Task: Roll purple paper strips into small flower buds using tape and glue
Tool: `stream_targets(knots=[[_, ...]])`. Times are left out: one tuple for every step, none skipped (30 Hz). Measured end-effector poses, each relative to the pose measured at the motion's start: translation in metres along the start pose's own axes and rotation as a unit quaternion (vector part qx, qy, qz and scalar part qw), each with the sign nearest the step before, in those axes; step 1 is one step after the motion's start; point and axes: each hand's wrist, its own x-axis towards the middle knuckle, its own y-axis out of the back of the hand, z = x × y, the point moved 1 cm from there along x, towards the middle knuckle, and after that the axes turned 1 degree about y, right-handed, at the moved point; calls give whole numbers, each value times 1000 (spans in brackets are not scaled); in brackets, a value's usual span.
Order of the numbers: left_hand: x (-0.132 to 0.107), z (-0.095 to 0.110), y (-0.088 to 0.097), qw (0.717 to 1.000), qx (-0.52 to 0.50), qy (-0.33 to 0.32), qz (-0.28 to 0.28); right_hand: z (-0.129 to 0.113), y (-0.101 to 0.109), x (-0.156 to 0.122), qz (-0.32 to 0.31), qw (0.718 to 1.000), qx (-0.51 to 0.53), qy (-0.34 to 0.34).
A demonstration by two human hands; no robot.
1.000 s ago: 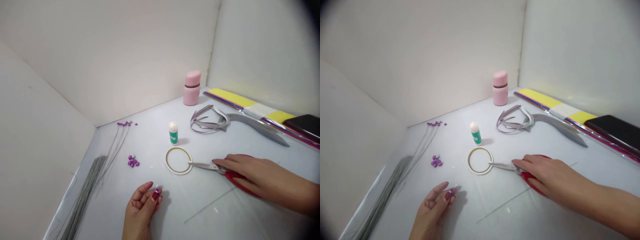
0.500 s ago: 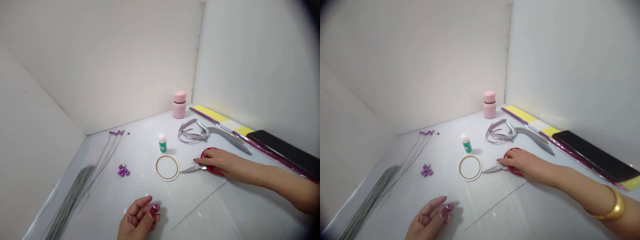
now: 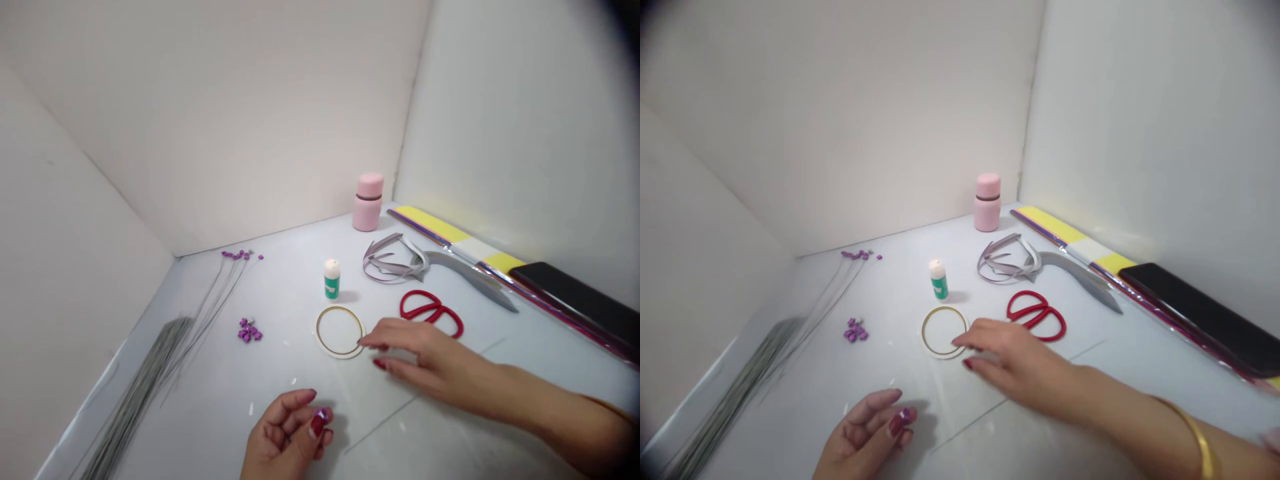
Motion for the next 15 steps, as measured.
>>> stream_targets(knots=[[0, 0, 0, 1000, -6, 0, -8, -12, -11, 5, -19, 997, 72, -9], [0, 0, 0, 1000, -12, -2, -17, -21, -21, 10, -38, 990, 135, -22], [0, 0, 0, 1000, -16, -7, -25, -29, -31, 15, -52, 979, 193, -41], [-1, 0, 1, 999, -19, -14, -32, -34, -40, 19, -65, 966, 244, -59], [-1, 1, 1, 999, -20, -21, -38, -36, -48, 22, -72, 951, 292, -77], [-1, 1, 1, 999, -21, -26, -42, -37, -55, 25, -76, 933, 339, -95], [-1, 1, 1, 998, -21, -29, -43, -36, -60, 26, -79, 913, 385, -109], [-1, 2, 1, 998, -20, -29, -43, -35, -64, 27, -80, 891, 429, -122], [-1, 2, 1, 999, -19, -28, -41, -33, -67, 28, -79, 870, 468, -133], [-2, 2, 1, 999, -17, -26, -40, -31, -69, 28, -78, 852, 499, -142], [-2, 1, 0, 999, -14, -26, -38, -30, -70, 28, -78, 838, 519, -150], [-2, 1, 0, 999, -10, -27, -36, -28, -71, 28, -82, 828, 531, -157], [-2, 1, 0, 999, -8, -27, -35, -27, -72, 27, -86, 822, 539, -161], [-2, 1, -1, 999, -9, -25, -36, -25, -72, 27, -91, 819, 543, -163], [-1, 0, -1, 999, -12, -23, -36, -24, -73, 27, -97, 816, 545, -163]])
